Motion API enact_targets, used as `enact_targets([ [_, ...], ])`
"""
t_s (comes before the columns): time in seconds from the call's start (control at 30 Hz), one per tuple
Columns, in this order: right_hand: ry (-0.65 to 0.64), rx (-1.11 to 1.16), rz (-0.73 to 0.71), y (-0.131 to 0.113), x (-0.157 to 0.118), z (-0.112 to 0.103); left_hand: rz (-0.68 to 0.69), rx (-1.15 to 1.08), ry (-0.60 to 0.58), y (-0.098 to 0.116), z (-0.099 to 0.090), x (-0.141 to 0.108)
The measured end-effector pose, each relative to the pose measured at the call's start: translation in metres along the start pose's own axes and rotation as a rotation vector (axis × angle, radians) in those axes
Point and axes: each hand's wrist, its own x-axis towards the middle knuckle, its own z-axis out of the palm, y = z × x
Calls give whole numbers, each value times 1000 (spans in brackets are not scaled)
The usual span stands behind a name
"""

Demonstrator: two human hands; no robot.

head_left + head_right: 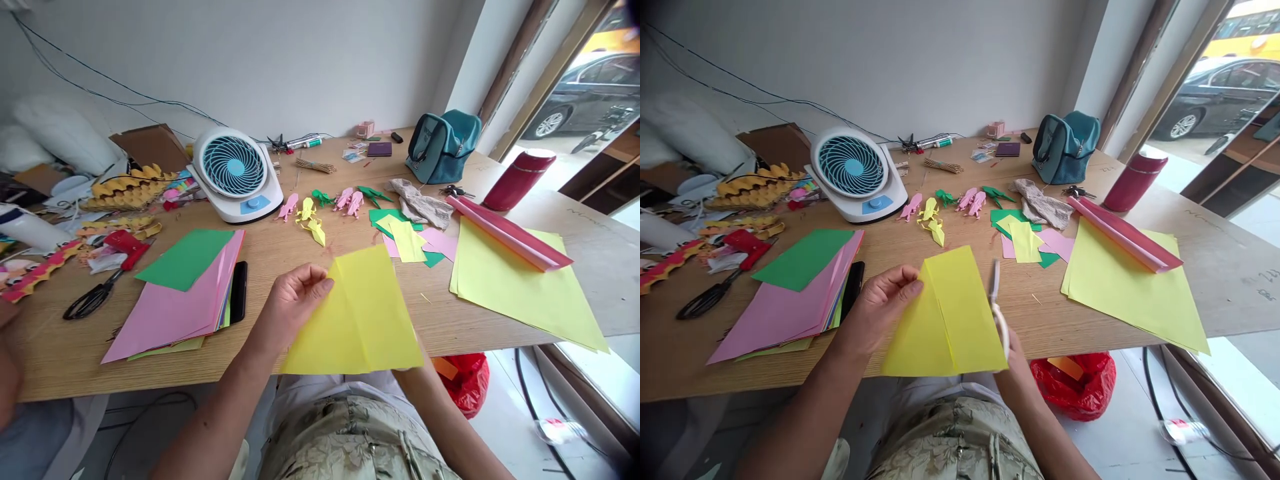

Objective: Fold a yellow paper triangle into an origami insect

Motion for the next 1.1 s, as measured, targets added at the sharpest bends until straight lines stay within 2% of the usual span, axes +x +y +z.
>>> enact_targets([
  [0.07,48,18,-3,-6,-6,-16,14,-3,85,-1,-7,3],
  [0.17,53,-121,-157,-18,-16,-39,19,13,133,-6,-11,8],
  [0.2,-14,-195,-169,-23,-20,-44,13,24,132,-7,-11,9],
  [0.23,-134,-257,-162,-27,-23,-46,8,40,123,-8,-10,10],
  [0.33,-432,-444,-68,-37,-29,-40,16,98,96,-10,-5,11],
  [0.47,-563,-619,83,-44,-29,-25,-2,111,69,-11,-4,13],
  [0.67,-623,-574,168,-41,-25,-28,-93,25,47,-12,-6,14],
  [0.83,-629,-558,137,-37,-21,-26,-175,-91,-22,-10,-2,13],
  [0.93,-612,-527,108,-32,-19,-22,-164,-90,-47,-13,1,14],
  [1.1,-558,-519,61,-25,-18,-19,-121,-46,-20,-17,8,13],
])
